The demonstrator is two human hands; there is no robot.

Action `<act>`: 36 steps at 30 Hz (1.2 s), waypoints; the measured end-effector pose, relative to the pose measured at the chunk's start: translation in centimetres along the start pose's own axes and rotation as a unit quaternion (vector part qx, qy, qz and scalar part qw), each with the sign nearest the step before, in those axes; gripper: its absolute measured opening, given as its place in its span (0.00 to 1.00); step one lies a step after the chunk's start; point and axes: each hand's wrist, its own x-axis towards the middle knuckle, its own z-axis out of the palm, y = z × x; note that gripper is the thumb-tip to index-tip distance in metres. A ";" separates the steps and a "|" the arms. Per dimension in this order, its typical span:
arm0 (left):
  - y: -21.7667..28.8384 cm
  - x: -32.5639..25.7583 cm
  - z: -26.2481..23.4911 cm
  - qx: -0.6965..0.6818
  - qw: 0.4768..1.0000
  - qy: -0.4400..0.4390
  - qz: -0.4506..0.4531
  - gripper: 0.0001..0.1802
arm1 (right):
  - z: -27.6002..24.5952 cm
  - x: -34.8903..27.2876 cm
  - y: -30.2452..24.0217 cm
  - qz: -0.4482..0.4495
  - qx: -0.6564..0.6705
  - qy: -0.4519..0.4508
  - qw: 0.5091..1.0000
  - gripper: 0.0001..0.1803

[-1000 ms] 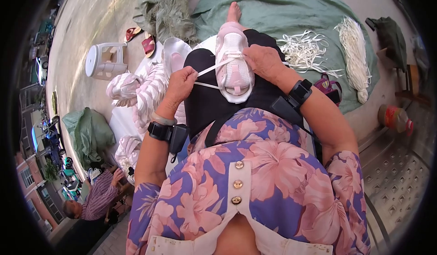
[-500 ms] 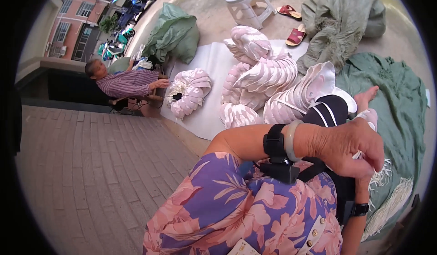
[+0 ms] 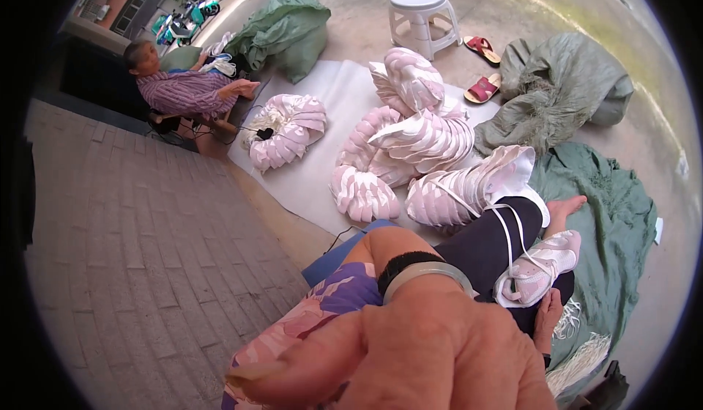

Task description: The recorder is lacing white and pink athletic shoes by hand.

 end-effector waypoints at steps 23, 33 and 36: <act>0.2 -1.3 -2.8 -0.108 0.985 0.059 -0.124 0.26 | -1.3 -2.5 4.7 0.145 0.068 -0.034 0.986 0.09; 0.1 0.3 -3.6 -0.081 0.972 0.044 -0.217 0.27 | -1.4 -1.7 4.7 0.157 0.131 -0.008 0.979 0.13; 0.1 0.0 -3.5 -0.063 0.969 0.017 -0.238 0.27 | -1.1 -2.3 5.4 0.134 0.123 0.006 0.983 0.12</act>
